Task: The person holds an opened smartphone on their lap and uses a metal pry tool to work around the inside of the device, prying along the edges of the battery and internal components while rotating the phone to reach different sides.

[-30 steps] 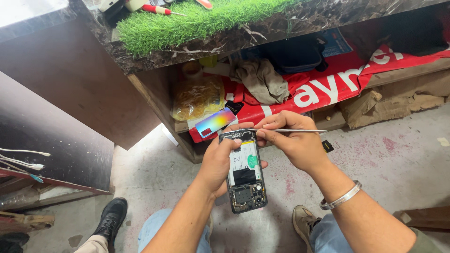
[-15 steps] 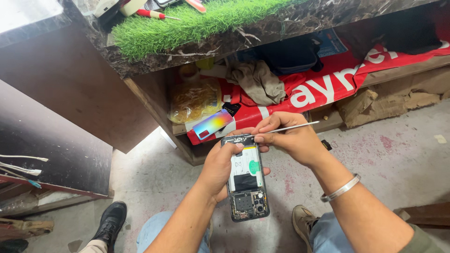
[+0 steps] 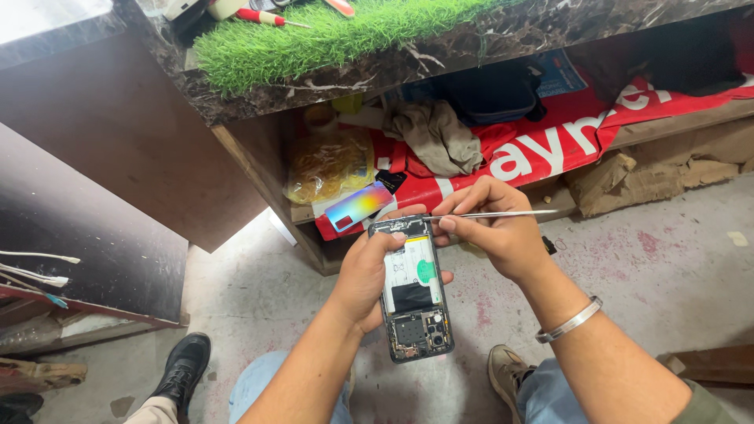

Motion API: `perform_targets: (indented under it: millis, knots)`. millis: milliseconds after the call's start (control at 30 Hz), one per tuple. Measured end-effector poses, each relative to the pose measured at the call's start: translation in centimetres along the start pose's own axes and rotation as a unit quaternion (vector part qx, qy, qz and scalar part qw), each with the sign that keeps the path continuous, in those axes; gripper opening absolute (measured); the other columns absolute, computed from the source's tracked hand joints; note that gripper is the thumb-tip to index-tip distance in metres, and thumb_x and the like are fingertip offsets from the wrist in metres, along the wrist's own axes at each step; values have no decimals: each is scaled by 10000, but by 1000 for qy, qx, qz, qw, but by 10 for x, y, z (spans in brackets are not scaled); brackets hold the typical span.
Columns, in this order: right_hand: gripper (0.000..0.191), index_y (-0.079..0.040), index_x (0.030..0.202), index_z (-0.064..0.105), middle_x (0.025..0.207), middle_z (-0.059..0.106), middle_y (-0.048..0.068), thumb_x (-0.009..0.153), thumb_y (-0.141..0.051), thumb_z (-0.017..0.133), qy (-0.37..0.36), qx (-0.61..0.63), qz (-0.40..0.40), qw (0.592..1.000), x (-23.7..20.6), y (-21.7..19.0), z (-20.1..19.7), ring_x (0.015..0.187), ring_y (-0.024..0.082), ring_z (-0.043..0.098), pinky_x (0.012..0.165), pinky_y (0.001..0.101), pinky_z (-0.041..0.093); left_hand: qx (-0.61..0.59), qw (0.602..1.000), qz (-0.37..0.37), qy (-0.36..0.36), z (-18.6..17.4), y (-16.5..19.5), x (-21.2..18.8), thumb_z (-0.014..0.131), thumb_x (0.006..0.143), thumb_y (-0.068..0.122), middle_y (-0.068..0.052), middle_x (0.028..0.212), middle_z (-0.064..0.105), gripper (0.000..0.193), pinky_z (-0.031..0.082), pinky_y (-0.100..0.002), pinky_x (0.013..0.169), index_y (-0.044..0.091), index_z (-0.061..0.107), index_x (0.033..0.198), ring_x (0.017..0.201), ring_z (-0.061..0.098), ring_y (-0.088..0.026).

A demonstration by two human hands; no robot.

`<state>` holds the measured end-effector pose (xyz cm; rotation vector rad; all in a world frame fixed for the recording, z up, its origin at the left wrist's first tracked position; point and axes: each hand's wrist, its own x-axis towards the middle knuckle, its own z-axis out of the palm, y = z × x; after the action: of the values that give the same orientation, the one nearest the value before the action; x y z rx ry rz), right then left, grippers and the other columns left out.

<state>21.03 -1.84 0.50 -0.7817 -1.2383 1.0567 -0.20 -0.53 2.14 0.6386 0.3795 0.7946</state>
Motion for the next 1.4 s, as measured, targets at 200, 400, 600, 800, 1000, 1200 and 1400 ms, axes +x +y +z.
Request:
perform_targets:
  millis: [200, 400, 600, 800, 1000, 1200, 1400]
  knots:
    - [193, -12, 862, 564, 997, 748, 178, 891, 49, 745, 20, -32, 2, 999, -2, -7, 13, 806, 165, 734, 712, 299, 640, 11, 1000, 18, -4, 1, -2, 1, 449, 893, 130, -242, 1280, 623, 547, 628, -536, 866, -15, 456, 1420, 1199, 639, -380]
    - [126, 18, 864, 620, 970, 755, 161, 879, 45, 743, 33, -79, 21, 996, -4, -10, 19, 804, 164, 736, 703, 294, 636, 54, 998, 26, 0, -2, -2, 1, 438, 882, 114, -221, 1237, 631, 536, 638, -524, 842, -24, 478, 1399, 1169, 653, -364]
    - [181, 24, 847, 606, 965, 761, 166, 848, 28, 786, 16, -69, 40, 997, -2, -1, 18, 809, 164, 726, 684, 294, 620, 38, 999, 4, 5, -5, -11, 2, 444, 905, 117, -222, 1185, 637, 497, 646, -505, 826, 2, 491, 1386, 1024, 692, -307]
    - [182, 13, 834, 606, 1013, 781, 176, 845, 25, 788, -10, -146, 4, 989, -4, 3, 19, 899, 143, 730, 753, 273, 611, 16, 1000, -17, 11, -4, -17, 3, 446, 890, 109, -224, 1176, 636, 502, 662, -516, 823, -18, 495, 1373, 1017, 709, -301]
    - [187, -4, 867, 585, 995, 760, 194, 862, 57, 762, -28, 8, 46, 999, -3, 13, 13, 851, 154, 716, 711, 264, 575, 46, 999, -16, 5, 0, -14, 0, 443, 893, 108, -226, 1238, 628, 509, 646, -527, 819, -15, 493, 1384, 1095, 704, -308]
    - [151, -51, 958, 564, 998, 712, 166, 949, 12, 702, -35, 266, 82, 960, -3, 14, -8, 774, 159, 642, 661, 294, 524, -34, 995, -23, -89, 2, -14, -3, 474, 952, 111, -234, 1285, 604, 552, 613, -590, 919, -25, 412, 1483, 1204, 639, -336]
    - [153, -105, 995, 521, 1114, 671, 126, 974, 3, 626, 56, 269, 67, 959, 7, 6, -15, 1026, 211, 654, 953, 357, 525, -63, 997, -12, -42, -3, -7, -1, 477, 920, 117, -229, 1265, 614, 593, 609, -588, 899, 51, 393, 1503, 1184, 631, -346]
